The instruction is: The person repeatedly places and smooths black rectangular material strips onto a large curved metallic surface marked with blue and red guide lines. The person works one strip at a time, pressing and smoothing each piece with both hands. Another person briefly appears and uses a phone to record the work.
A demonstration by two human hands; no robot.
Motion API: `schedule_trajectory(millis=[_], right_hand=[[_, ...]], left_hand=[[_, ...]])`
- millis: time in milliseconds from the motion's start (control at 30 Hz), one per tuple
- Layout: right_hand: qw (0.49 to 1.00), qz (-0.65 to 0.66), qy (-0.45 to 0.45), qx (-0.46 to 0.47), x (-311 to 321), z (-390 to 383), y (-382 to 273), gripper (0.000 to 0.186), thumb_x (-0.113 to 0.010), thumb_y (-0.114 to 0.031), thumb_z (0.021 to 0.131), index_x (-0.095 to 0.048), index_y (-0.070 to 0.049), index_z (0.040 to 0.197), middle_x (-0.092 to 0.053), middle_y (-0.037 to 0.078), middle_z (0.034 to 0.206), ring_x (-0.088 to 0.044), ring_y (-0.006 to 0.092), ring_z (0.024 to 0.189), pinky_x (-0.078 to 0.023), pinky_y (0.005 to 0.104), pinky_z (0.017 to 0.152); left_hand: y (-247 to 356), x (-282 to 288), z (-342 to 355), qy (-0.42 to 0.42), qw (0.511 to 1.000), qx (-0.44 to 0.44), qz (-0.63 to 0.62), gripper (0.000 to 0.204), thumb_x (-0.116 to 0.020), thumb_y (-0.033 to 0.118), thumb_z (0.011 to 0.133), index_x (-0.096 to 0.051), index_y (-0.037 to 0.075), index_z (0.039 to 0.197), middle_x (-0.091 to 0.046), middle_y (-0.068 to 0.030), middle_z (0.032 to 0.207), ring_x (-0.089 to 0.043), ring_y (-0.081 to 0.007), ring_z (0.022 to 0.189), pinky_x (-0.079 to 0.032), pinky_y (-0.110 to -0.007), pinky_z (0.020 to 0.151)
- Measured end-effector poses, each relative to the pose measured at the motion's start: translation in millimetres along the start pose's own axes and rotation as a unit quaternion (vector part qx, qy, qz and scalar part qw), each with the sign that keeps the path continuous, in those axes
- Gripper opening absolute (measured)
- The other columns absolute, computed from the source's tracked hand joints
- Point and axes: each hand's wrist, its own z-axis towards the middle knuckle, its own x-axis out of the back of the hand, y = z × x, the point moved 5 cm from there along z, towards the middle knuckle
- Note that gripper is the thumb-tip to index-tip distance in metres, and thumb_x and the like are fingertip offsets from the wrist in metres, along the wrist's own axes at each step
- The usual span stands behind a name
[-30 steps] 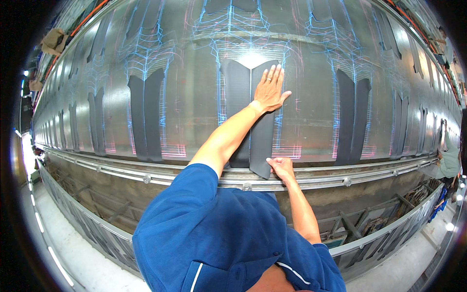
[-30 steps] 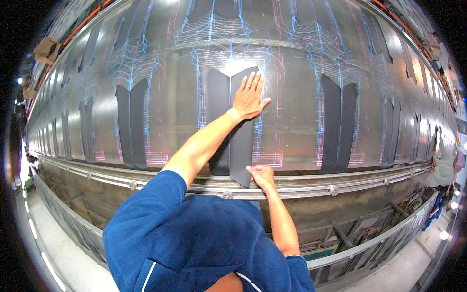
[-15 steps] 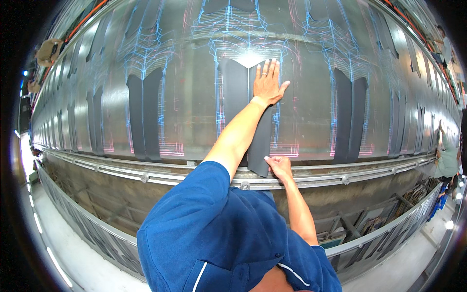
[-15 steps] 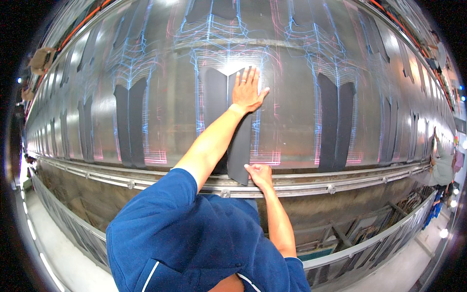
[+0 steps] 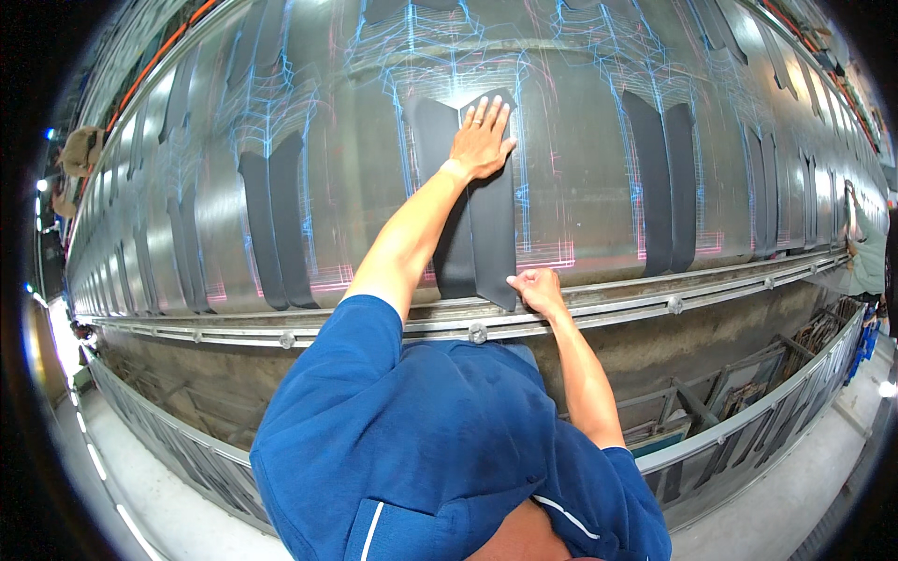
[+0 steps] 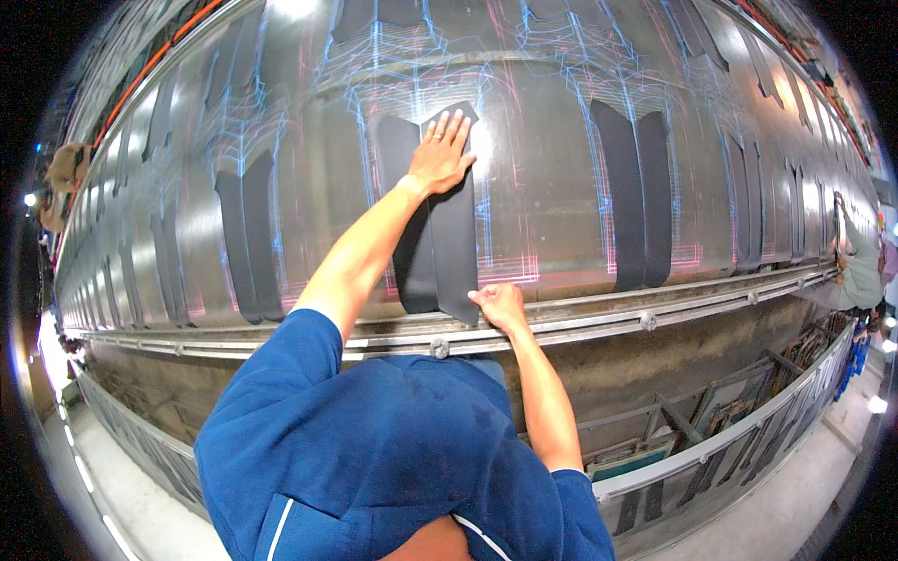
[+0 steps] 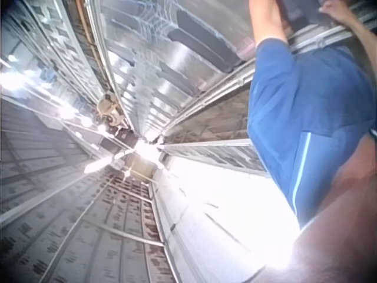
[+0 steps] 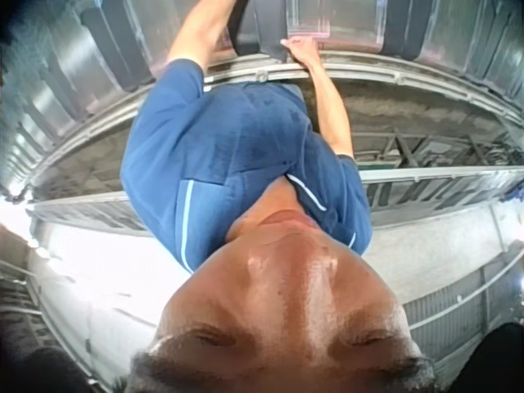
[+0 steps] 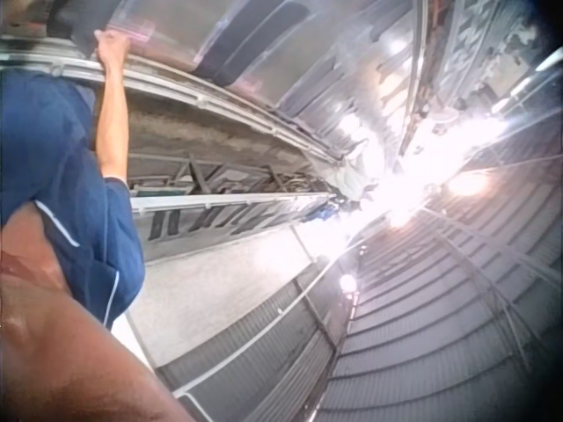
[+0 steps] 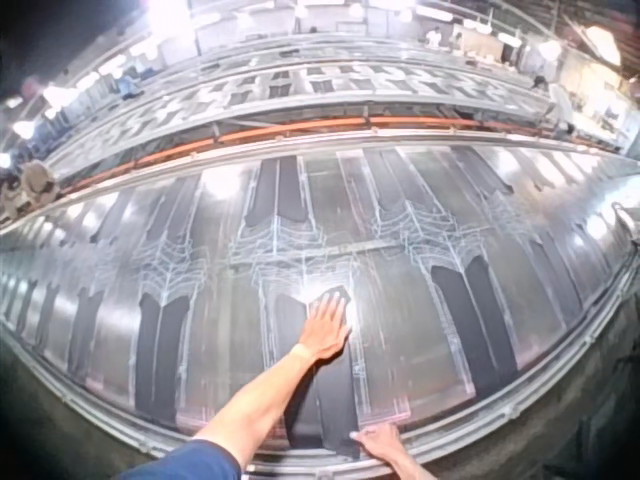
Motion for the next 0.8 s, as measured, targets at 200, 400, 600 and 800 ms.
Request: schedule_trajectory(millis=[200,400,600,800], right_hand=[[1.0,0.03,0.002,0.004,2.0,-0.1,3.0,0.028,-0.09,-0.028,0.091,-0.082,-0.002,0.083,-0.068,0.001,0.062,-0.058,0.0091,0.055,-0.046,0.0321,0.053],[1.0,0.004,-0.005,-0.022,2.7,2.7,0.3,0.029,-0.09,-0.032,0.086,-0.085,-0.004,0.081,-0.072,0.006,0.062,-0.067,0.0125,0.059,-0.055,0.0358,0.063],[0.999,-0.029,0.005,-0.015,-0.5,3.5,-4.2,0.032,-0.091,-0.033,0.086,-0.084,-0.004,0.078,-0.072,0.006,0.062,-0.064,0.0128,0.055,-0.052,0.0344,0.058],[0.995,-0.095,0.011,0.002,2.2,0.8,-16.3,0.039,-0.092,-0.039,0.084,-0.081,-0.006,0.068,-0.073,0.007,0.059,-0.068,0.0145,0.056,-0.055,0.0362,0.059]], left_hand=[[26.5,6.4,-47.9,-0.031,0.998,-0.048,0.03,0.08,-0.044,0.055,0.113,-0.029,0.002,0.171,-0.026,-0.0192,0.18,-0.02,-0.042,0.167,-0.017,-0.055,0.136],[39.1,14.0,-77.8,-0.034,0.996,-0.08,0.014,0.08,-0.045,0.055,0.112,-0.03,0.003,0.171,-0.027,-0.0181,0.179,-0.022,-0.0418,0.166,-0.018,-0.055,0.136],[51.3,28.4,-117.4,-0.052,0.987,-0.155,-0.004,0.081,-0.047,0.056,0.111,-0.032,0.002,0.17,-0.029,-0.0194,0.178,-0.022,-0.0447,0.165,-0.018,-0.058,0.135],[80.1,40.4,-178.4,-0.103,0.962,-0.246,-0.048,0.094,-0.05,0.068,0.104,-0.032,0.005,0.171,-0.029,-0.0188,0.178,-0.019,-0.0473,0.165,-0.017,-0.061,0.134]])
